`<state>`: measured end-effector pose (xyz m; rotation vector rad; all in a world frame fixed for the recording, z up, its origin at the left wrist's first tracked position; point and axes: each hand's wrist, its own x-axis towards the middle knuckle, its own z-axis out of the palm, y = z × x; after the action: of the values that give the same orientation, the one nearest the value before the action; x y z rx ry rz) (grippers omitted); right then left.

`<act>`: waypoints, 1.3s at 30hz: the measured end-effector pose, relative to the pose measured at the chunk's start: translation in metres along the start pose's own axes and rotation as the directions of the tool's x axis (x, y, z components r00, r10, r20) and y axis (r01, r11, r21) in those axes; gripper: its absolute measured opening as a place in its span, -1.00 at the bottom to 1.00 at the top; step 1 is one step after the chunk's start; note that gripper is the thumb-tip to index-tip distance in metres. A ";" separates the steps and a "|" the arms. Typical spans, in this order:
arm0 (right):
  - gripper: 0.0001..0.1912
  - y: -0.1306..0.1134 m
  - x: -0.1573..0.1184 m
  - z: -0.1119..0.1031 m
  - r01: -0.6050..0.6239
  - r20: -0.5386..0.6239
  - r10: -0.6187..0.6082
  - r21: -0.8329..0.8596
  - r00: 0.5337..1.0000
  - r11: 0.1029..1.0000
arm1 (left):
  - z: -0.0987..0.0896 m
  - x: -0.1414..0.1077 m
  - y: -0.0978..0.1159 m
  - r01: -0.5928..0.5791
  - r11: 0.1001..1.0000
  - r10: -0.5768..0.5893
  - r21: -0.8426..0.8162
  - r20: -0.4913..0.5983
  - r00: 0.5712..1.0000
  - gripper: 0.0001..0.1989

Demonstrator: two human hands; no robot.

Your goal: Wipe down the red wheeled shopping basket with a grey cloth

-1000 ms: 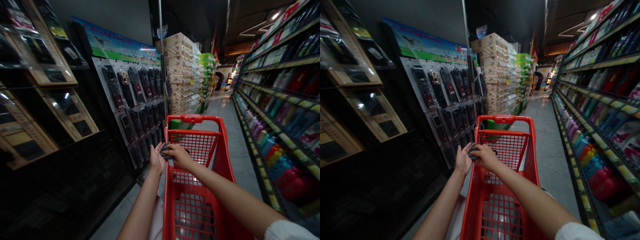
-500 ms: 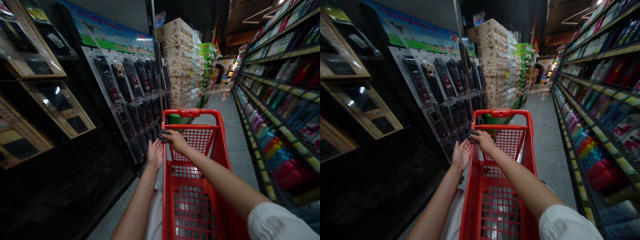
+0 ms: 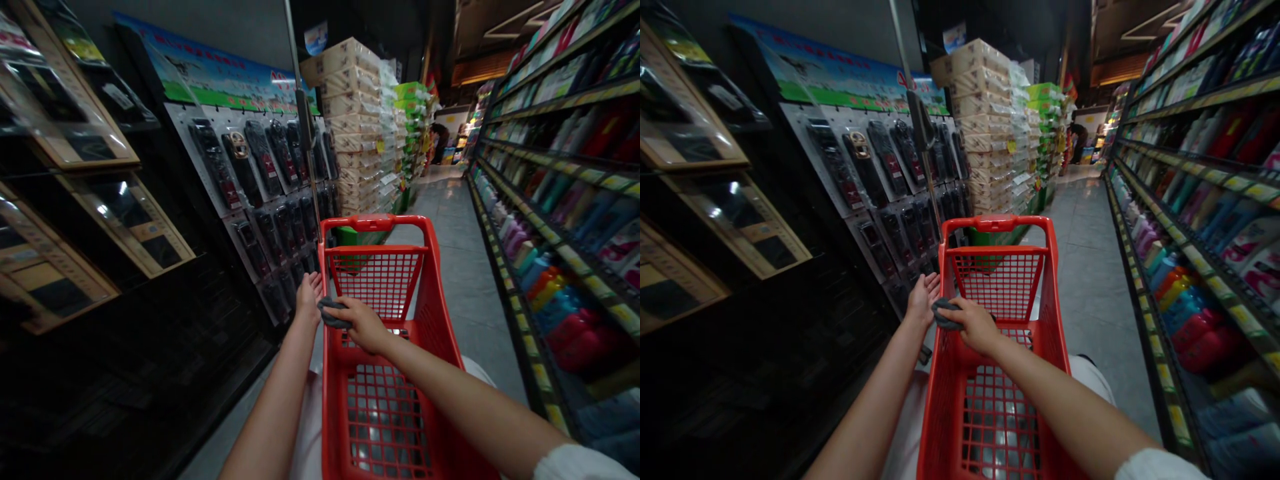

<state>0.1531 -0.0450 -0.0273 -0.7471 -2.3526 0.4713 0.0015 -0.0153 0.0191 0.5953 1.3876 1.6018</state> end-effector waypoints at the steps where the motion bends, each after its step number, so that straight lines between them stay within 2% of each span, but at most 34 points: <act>1: -0.26 0.003 0.001 0.002 -0.028 -0.021 0.028 0.026 0.999 0.999 | 0.006 0.003 -0.001 -0.023 0.999 0.023 0.026 -0.019 1.000 -0.55; 5: -0.26 0.022 0.007 0.006 -0.191 -0.133 0.203 0.096 0.970 0.977 | 0.026 0.008 -0.007 -0.151 0.983 0.158 0.109 -0.063 0.985 -0.65; 7: -0.27 0.036 0.014 0.002 -0.271 -0.234 0.297 0.135 0.926 0.953 | 0.029 0.005 -0.012 -0.188 0.972 0.200 0.141 -0.077 0.977 -0.66; 9: -0.28 0.050 0.023 -0.011 -0.302 -0.348 0.334 0.143 0.876 0.942 | 0.027 0.003 -0.015 -0.235 0.946 0.257 0.224 -0.073 0.964 -0.65; 11: -0.26 0.061 0.035 -0.031 -0.295 -0.440 0.296 0.073 0.848 0.953 | 0.025 0.001 -0.017 -0.284 0.890 0.320 0.357 -0.045 0.946 -0.61; 13: -0.25 0.069 0.049 -0.052 -0.305 -0.480 0.237 -0.067 0.845 0.950 | 0.024 -0.001 -0.017 -0.311 0.821 0.357 0.479 -0.006 0.934 -0.56; 16: -0.35 0.073 0.069 -0.068 -0.429 -0.472 0.269 -0.271 0.839 0.862 | 0.026 -0.006 -0.015 -0.318 0.728 0.371 0.607 0.040 0.928 -0.50; 18: -0.43 0.071 0.081 -0.061 -0.532 -0.480 0.346 -0.333 0.806 0.778 | 0.029 -0.010 -0.013 -0.312 0.645 0.380 0.698 0.062 0.923 -0.47; 20: -0.46 0.068 0.091 -0.045 -0.574 -0.498 0.367 -0.363 0.785 0.734 | 0.031 -0.015 -0.011 -0.293 0.554 0.375 0.779 0.081 0.923 -0.46; 22: -0.48 0.068 0.099 -0.023 -0.522 -0.484 0.306 -0.412 0.820 0.747 | 0.034 -0.019 -0.009 -0.280 0.469 0.365 0.838 0.104 0.925 -0.45; 24: -0.53 0.075 0.101 -0.005 -0.390 -0.421 0.182 -0.484 0.888 0.784 | 0.035 -0.022 -0.008 -0.278 0.407 0.362 0.870 0.126 0.924 -0.44; 26: -0.59 0.089 0.094 0.005 -0.266 -0.368 0.063 -0.532 0.928 0.803 | 0.035 -0.024 -0.006 -0.285 0.367 0.363 0.886 0.145 0.920 -0.42; 28: -0.61 0.107 0.077 0.007 -0.246 -0.397 0.017 -0.533 0.918 0.810 | 0.035 -0.025 -0.006 -0.292 0.346 0.363 0.892 0.159 0.918 -0.41; 29: -0.59 0.117 0.066 0.006 -0.291 -0.458 0.031 -0.509 0.889 0.810 | 0.035 -0.025 -0.005 -0.294 0.343 0.362 0.892 0.163 0.918 -0.41; 30: -0.56 0.126 0.054 0.004 -0.363 -0.542 0.064 -0.467 0.838 0.806 | 0.035 -0.025 -0.005 -0.297 0.346 0.361 0.890 0.166 0.918 -0.41; 31: -0.53 0.135 0.042 0.002 -0.452 -0.645 0.105 -0.400 0.757 0.797 | 0.035 -0.024 -0.006 -0.300 0.350 0.362 0.887 0.167 0.917 -0.41; 32: -0.49 0.142 0.032 0.000 -0.529 -0.741 0.141 -0.317 0.656 0.787 | 0.035 -0.024 -0.006 -0.302 0.357 0.363 0.884 0.167 0.917 -0.41; 34: -0.46 0.154 0.020 -0.004 -0.614 -0.879 0.189 -0.138 0.437 0.777 | 0.036 -0.025 -0.007 -0.305 0.370 0.364 0.878 0.165 0.917 -0.41; 36: -0.44 0.161 0.017 -0.006 -0.625 -0.955 0.215 0.041 0.206 0.780 | 0.036 -0.025 -0.008 -0.299 0.380 0.353 0.875 0.162 0.922 -0.41; 38: -0.40 0.164 0.021 -0.007 -0.597 -0.964 0.260 0.241 -0.056 0.765 | 0.036 -0.026 -0.009 -0.296 0.390 0.342 0.872 0.161 0.926 -0.42; 39: -0.40 0.163 0.025 -0.007 -0.573 -0.944 0.289 0.326 -0.158 0.752 | 0.036 -0.026 -0.009 -0.298 0.392 0.342 0.870 0.163 0.926 -0.42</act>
<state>0.2054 0.0981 -0.0916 -1.4050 -0.6258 -0.1486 0.0465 -0.0193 0.0243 1.5492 2.2460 1.0033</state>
